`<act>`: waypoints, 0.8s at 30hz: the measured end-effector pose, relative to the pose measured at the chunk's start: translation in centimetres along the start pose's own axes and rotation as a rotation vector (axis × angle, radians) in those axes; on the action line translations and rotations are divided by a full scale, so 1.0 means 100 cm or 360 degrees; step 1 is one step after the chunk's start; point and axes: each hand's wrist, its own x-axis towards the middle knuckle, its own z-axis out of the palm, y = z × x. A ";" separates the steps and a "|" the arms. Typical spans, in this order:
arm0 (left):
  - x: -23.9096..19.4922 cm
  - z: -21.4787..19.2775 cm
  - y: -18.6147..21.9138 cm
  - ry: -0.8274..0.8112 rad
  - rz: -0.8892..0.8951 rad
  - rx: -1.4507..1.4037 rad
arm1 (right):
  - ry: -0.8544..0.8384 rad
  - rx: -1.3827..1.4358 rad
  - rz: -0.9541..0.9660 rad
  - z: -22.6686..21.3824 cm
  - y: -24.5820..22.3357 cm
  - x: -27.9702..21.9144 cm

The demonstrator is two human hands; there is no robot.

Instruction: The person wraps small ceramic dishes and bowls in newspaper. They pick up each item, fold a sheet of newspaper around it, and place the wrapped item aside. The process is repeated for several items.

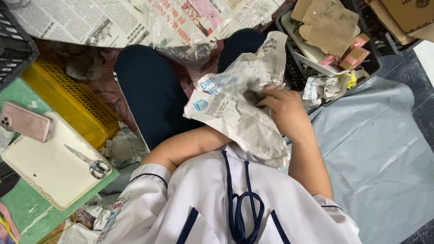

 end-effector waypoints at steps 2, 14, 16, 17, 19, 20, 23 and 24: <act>0.001 0.005 0.003 -0.0012 0.0002 -0.0017 | -0.0140 0.0309 0.0091 -0.002 0.005 0.010; -0.006 0.007 -0.002 -0.0081 0.0003 -0.0078 | 0.0282 0.0390 0.0669 0.057 0.012 0.042; 0.001 0.006 0.000 -0.0080 0.0012 -0.0058 | 0.0455 0.0469 0.0792 0.067 0.025 0.036; 0.005 0.005 0.002 -0.0072 0.0017 -0.0040 | 0.0659 0.0542 0.0790 0.072 0.030 0.033; 0.007 -0.003 0.000 -0.0053 0.0038 -0.0013 | 0.1082 0.0685 0.0765 0.082 0.040 0.032; 0.003 -0.007 -0.001 -0.0048 0.0051 -0.0008 | 0.1141 0.0687 0.0734 0.087 0.044 0.029; -0.017 -0.023 -0.010 -0.0002 0.0092 0.0030 | 0.1272 0.0645 0.0610 0.099 0.050 0.019; -0.027 -0.028 -0.015 0.0021 0.0099 0.0038 | 0.1278 0.0602 0.0560 0.103 0.050 0.017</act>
